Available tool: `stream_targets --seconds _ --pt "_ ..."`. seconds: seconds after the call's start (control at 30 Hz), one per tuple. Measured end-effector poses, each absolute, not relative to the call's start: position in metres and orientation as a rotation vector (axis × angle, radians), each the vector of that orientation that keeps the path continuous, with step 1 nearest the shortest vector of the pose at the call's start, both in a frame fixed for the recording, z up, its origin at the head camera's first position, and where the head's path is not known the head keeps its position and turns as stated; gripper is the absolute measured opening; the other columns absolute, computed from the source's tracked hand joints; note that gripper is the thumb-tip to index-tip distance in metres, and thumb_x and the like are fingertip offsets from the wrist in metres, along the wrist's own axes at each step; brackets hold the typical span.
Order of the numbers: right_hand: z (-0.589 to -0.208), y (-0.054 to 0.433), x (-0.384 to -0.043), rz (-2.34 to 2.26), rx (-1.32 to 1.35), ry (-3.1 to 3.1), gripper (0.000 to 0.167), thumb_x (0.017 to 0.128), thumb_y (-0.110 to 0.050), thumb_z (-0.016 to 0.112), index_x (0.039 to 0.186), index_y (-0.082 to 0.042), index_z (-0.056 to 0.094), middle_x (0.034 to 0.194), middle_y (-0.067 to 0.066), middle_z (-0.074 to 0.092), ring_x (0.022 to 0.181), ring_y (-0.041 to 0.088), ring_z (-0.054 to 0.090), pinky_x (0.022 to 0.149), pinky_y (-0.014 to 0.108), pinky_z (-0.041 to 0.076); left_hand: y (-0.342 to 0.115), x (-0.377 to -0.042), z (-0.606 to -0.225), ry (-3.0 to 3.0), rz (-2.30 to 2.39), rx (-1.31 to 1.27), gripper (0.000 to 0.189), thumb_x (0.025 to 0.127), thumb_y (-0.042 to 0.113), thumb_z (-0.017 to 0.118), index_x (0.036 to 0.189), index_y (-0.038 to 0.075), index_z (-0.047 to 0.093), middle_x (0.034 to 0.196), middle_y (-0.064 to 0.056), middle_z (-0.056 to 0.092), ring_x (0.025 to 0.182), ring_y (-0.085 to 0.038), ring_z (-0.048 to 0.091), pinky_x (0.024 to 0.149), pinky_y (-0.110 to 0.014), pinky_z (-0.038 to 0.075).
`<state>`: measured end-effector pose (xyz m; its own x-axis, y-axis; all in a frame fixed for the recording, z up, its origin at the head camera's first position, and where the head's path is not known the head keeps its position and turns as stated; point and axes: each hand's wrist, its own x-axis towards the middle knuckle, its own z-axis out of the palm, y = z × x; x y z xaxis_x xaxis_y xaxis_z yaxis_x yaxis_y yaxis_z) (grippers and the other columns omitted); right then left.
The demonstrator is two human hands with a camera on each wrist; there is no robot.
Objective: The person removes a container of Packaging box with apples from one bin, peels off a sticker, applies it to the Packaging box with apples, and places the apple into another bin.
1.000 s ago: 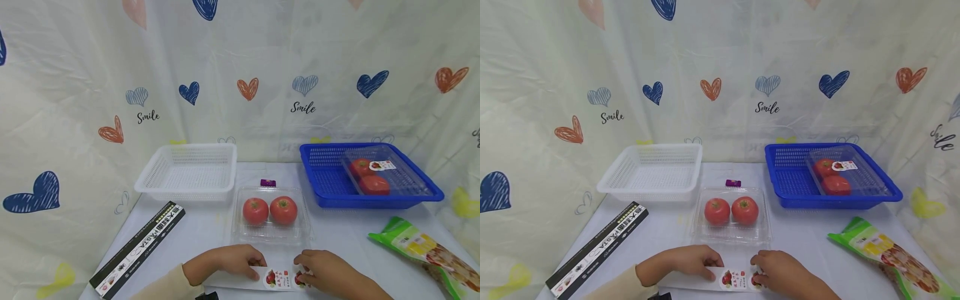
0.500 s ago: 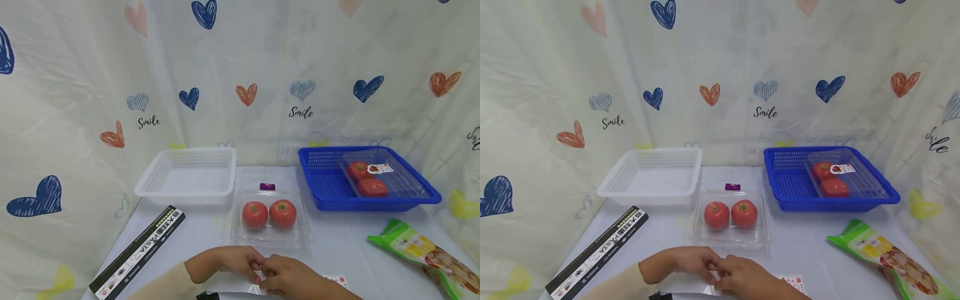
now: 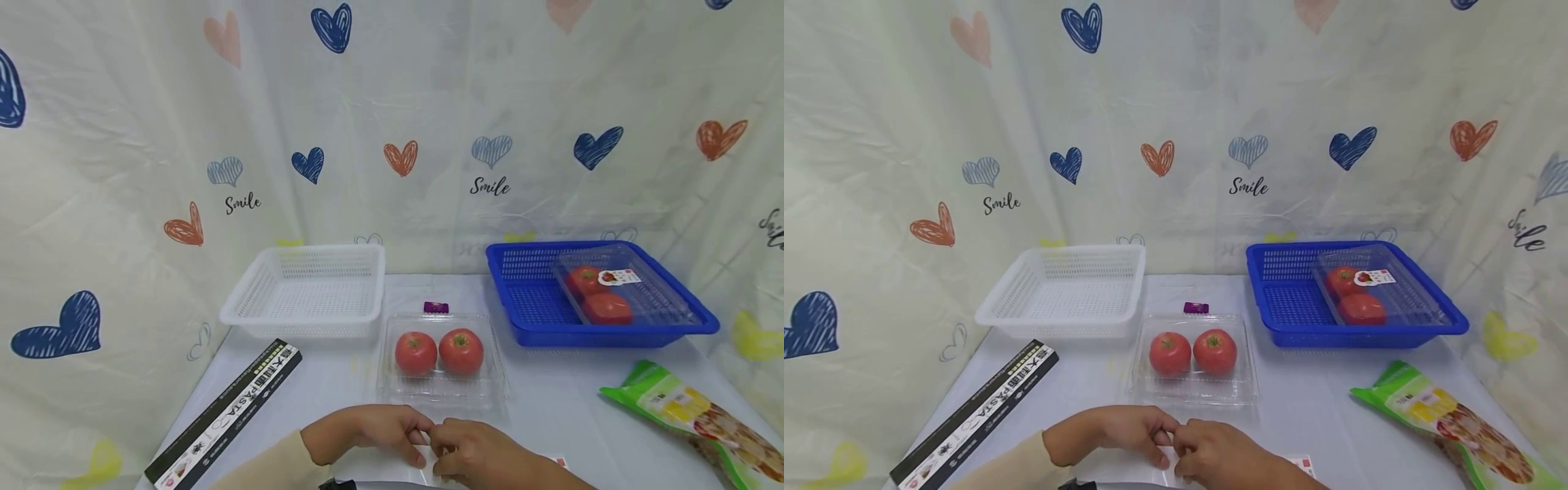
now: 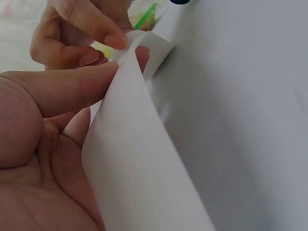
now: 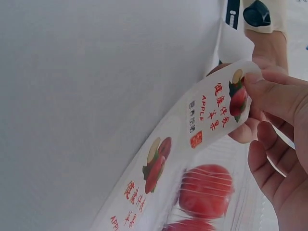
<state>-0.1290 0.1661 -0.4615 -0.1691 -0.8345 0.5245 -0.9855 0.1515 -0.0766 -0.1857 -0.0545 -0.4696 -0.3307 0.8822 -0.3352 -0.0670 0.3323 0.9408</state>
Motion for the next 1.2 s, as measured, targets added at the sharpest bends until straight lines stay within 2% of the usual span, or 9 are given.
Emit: stream_targets --seconds 0.3,0.47,0.6,0.7,0.83,0.97,1.07,1.2 --pt "-0.457 0.178 -0.124 0.553 1.662 -2.123 0.016 0.075 -0.013 0.082 0.086 -0.023 0.076 0.092 -0.008 0.055 0.081 0.001 0.05 0.075 0.007 0.042 -0.06 -0.184 -0.47 1.799 1.118 0.778 0.026 0.084 -0.005 0.069 0.108 0.006 0.067 0.072 0.003 0.065 0.065 -0.002 0.051 0.059 -0.015 0.041" --pt "-0.451 0.19 -0.121 0.543 1.616 -2.166 0.014 0.079 -0.015 0.079 0.087 -0.024 0.074 0.094 -0.008 0.054 0.081 0.001 0.05 0.075 0.008 0.043 -0.063 -0.183 -0.466 1.915 1.072 0.84 0.021 0.084 -0.002 0.071 0.103 0.005 0.067 0.074 0.006 0.064 0.067 -0.002 0.053 0.061 -0.016 0.043" --pt "-0.445 0.199 -0.121 0.531 1.601 -2.145 0.024 0.072 -0.009 0.083 0.088 -0.024 0.073 0.096 -0.006 0.054 0.081 0.002 0.052 0.074 0.008 0.043 -0.064 -0.184 -0.466 1.97 1.035 0.883 0.019 0.084 0.0 0.072 0.102 0.005 0.067 0.074 0.007 0.063 0.067 -0.001 0.053 0.061 -0.016 0.044" --pt "-0.439 0.207 -0.121 0.534 1.59 -2.142 0.016 0.08 -0.013 0.08 0.089 -0.024 0.073 0.098 -0.005 0.054 0.082 0.002 0.052 0.074 0.006 0.043 -0.064 -0.183 -0.467 2.01 1.0 0.913 0.019 0.084 0.002 0.073 0.101 0.006 0.067 0.074 0.009 0.062 0.066 -0.001 0.052 0.062 -0.017 0.045" --pt "-0.433 0.215 -0.12 0.53 1.57 -2.132 0.001 0.089 -0.025 0.072 0.088 -0.024 0.073 0.1 -0.005 0.054 0.082 0.002 0.053 0.073 0.007 0.044 -0.063 -0.183 -0.469 2.096 0.929 0.974 0.019 0.084 0.004 0.074 0.1 0.009 0.067 0.078 0.013 0.061 0.072 0.001 0.054 0.069 -0.017 0.047" --pt "-0.428 0.222 -0.118 0.538 1.537 -2.14 0.007 0.084 -0.021 0.077 0.089 -0.024 0.073 0.101 -0.004 0.056 0.083 0.003 0.054 0.073 0.009 0.045 -0.063 -0.183 -0.469 2.175 0.861 1.019 0.019 0.084 0.007 0.075 0.1 0.013 0.068 0.082 0.016 0.061 0.077 0.002 0.056 0.074 -0.018 0.048" --pt "-0.423 0.227 -0.118 0.591 1.522 -2.173 0.003 0.089 -0.022 0.072 0.09 -0.024 0.072 0.103 -0.005 0.058 0.084 0.004 0.056 0.075 0.009 0.046 -0.063 -0.182 -0.47 2.204 0.83 1.034 0.02 0.084 0.008 0.076 0.101 0.014 0.068 0.084 0.017 0.061 0.079 0.003 0.056 0.075 -0.018 0.048" --pt "-0.414 0.231 -0.122 0.659 1.504 -2.192 0.008 0.094 -0.024 0.065 0.092 -0.023 0.072 0.105 -0.006 0.062 0.087 0.008 0.062 0.077 0.011 0.048 -0.064 -0.181 -0.471 2.243 0.803 1.041 0.022 0.083 0.01 0.077 0.102 0.017 0.069 0.087 0.018 0.061 0.082 0.004 0.055 0.076 -0.018 0.049"
